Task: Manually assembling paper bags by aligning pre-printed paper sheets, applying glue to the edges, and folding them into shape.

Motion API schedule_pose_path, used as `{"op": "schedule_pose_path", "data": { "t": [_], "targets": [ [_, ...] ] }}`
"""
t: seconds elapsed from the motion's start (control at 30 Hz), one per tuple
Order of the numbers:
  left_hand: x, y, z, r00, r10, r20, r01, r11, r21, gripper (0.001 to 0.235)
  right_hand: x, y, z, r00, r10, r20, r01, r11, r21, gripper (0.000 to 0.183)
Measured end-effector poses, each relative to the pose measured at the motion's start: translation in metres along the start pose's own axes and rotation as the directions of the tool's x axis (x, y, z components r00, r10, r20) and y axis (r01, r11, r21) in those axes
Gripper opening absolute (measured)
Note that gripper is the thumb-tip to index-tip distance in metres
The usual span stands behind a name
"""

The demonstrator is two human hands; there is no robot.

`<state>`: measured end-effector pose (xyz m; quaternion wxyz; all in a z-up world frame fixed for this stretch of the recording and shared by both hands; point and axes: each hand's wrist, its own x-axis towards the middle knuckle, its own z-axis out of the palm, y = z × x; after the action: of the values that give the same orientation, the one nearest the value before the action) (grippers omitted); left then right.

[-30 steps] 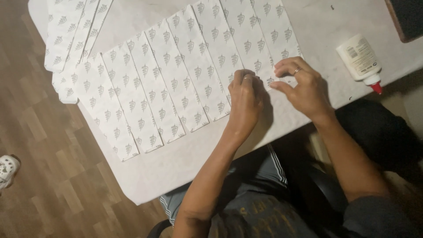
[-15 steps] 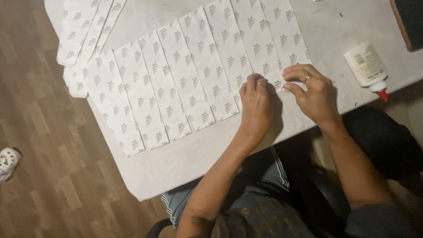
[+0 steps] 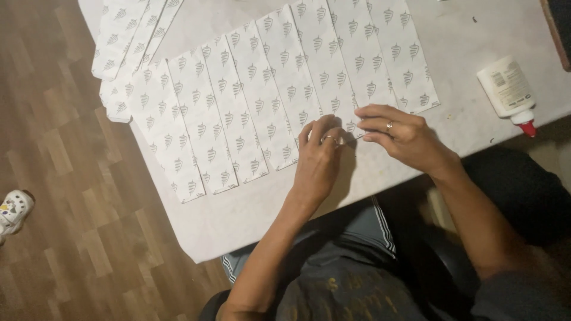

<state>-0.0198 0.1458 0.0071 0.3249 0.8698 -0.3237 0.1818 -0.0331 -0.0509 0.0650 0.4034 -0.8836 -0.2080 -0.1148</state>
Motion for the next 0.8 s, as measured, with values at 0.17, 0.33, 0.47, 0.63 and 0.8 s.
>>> {"op": "schedule_pose_path", "data": {
  "t": [0.17,0.33,0.47,0.63,0.8],
  "targets": [
    [0.000,-0.005,-0.003,1.000,0.015,0.001,-0.015,1.000,-0.009,0.017,-0.003,0.010,0.005,0.998,-0.066,0.003,0.066,0.998,-0.015,0.011],
    [0.004,-0.002,-0.018,0.996,0.089,0.008,-0.089,0.996,-0.003,0.007,-0.002,0.010,0.005,0.993,-0.114,0.014,0.115,0.992,-0.048,0.004],
    [0.003,0.000,-0.011,0.995,0.103,-0.014,-0.103,0.995,0.018,0.005,-0.011,0.027,0.014,0.989,-0.146,0.032,0.149,0.981,-0.124,0.005],
    [0.002,0.002,0.000,1.000,0.003,-0.017,-0.003,1.000,0.003,0.009,-0.012,0.032,0.021,0.993,-0.115,0.007,0.114,0.980,-0.165,0.009],
    [0.009,0.006,0.000,0.925,-0.356,0.131,0.374,0.912,-0.168,0.008,-0.003,0.019,0.017,1.000,0.011,-0.012,-0.013,0.992,-0.122,0.011]
  ]
}}
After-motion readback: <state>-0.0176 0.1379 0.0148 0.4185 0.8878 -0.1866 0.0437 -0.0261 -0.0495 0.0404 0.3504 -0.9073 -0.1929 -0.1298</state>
